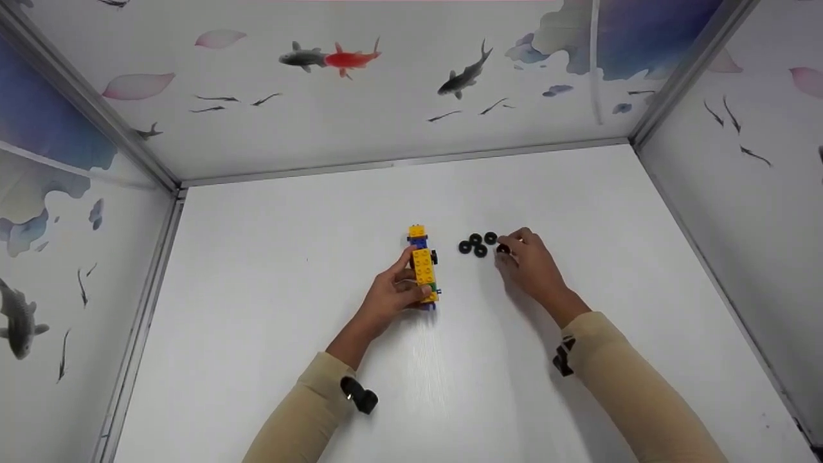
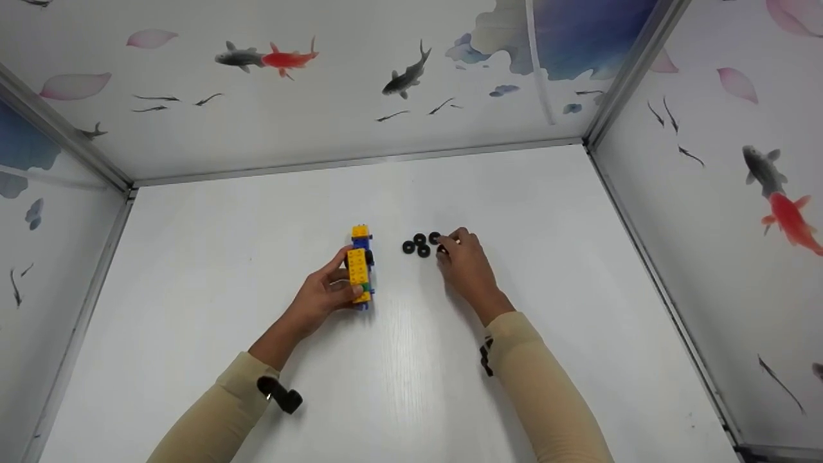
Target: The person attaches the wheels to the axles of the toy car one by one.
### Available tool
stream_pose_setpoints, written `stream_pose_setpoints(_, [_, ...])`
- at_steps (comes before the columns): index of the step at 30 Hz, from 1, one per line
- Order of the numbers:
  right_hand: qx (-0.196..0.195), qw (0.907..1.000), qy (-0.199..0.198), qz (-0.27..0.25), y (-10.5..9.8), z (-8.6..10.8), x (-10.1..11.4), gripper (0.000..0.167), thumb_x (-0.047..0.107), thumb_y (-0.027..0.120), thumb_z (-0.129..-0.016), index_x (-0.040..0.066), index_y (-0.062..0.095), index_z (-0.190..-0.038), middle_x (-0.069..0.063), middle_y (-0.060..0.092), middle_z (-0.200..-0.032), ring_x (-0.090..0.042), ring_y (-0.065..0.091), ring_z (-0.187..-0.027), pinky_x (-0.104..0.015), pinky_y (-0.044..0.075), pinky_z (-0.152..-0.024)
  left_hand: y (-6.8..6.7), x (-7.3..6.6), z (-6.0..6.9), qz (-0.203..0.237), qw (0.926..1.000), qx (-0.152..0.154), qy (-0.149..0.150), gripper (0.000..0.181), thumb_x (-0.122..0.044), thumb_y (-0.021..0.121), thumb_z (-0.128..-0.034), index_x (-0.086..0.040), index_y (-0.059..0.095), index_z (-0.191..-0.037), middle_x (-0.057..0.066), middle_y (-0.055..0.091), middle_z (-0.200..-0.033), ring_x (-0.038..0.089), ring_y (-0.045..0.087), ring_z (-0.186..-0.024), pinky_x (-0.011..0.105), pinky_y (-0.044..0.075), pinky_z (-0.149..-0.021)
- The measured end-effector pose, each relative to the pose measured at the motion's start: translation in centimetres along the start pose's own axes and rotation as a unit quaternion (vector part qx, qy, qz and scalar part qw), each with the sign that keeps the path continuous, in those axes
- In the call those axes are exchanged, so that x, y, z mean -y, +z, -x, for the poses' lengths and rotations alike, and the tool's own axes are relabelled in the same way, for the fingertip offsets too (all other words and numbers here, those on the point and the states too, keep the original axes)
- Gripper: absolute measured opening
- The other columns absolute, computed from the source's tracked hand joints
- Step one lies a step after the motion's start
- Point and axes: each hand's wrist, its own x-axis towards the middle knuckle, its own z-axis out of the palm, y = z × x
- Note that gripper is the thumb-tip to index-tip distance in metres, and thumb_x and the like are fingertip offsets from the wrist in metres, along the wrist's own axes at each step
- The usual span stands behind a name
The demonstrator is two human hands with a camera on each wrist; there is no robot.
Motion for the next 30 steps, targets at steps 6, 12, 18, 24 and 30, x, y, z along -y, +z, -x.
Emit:
stream_pose_setpoints(6, [-0.013,0.999,-0.037,-0.021,0.0,-0.1,1.1,0.034,0.008,0.075,-0.105,-0.001,0.074,-0.137,-0.023,0.065,-0.127,-0.038,0.068,-0.109,-0.049,0.06,-0.089,0.0,0.0,-0.1,0.0,1.0,-0.003,-0.002,0.097,-0.013,0.078,-0.104,-0.033,0.019,-0.178,0.019,0.056,-0.152,0.026,0.072,-0.129,0.038,0.065,-0.104])
stream_pose_setpoints(12, [-0.016,0.9971,-0.062,-0.041,-0.2,-0.1,1.9,0.034,0.009,0.074,-0.106,-0.002,0.073,-0.138,-0.022,0.064,-0.127,-0.033,0.074,-0.103,-0.041,0.059,-0.078,0.2,-0.2,0.0,-0.005,0.9999,-0.012,-0.008,0.097,-0.013,0.078,-0.1041,-0.035,0.019,-0.178,0.017,0.057,-0.153,0.026,0.071,-0.13,0.038,0.064,-0.106])
stream_pose_setpoints(18, [-0.002,0.9959,-0.064,-0.063,-0.4,-0.1,3.3,0.032,0.011,0.073,-0.107,0.0,0.074,-0.138,-0.018,0.064,-0.128,-0.024,0.066,-0.092,-0.032,0.055,-0.074,0.2,-0.3,0.1,-0.011,0.9998,-0.014,-0.009,0.097,-0.016,0.079,-0.104,-0.035,0.018,-0.178,0.016,0.057,-0.155,0.026,0.072,-0.13,0.038,0.064,-0.106])
stream_pose_setpoints(24, [0.008,0.9929,-0.079,-0.089,-0.2,0.0,4.9,0.03,0.012,0.075,-0.106,0.001,0.075,-0.134,-0.015,0.064,-0.125,-0.023,0.068,-0.098,-0.037,0.061,-0.084,0.2,-0.2,0.1,-0.004,0.9999,-0.012,-0.008,0.099,-0.015,0.079,-0.104,-0.033,0.016,-0.178,0.018,0.057,-0.155,0.027,0.072,-0.13,0.039,0.064,-0.106])
stream_pose_setpoints(30, [0.025,0.9904,-0.09,-0.103,0.1,0.1,5.9,0.03,0.014,0.074,-0.107,0.002,0.075,-0.134,-0.016,0.065,-0.125,-0.026,0.071,-0.103,-0.043,0.066,-0.093,0.1,-0.1,-0.1,-0.006,0.9999,-0.013,-0.005,0.098,-0.016,0.078,-0.1045,-0.033,0.016,-0.178,0.018,0.057,-0.155,0.028,0.072,-0.131,0.039,0.065,-0.105])
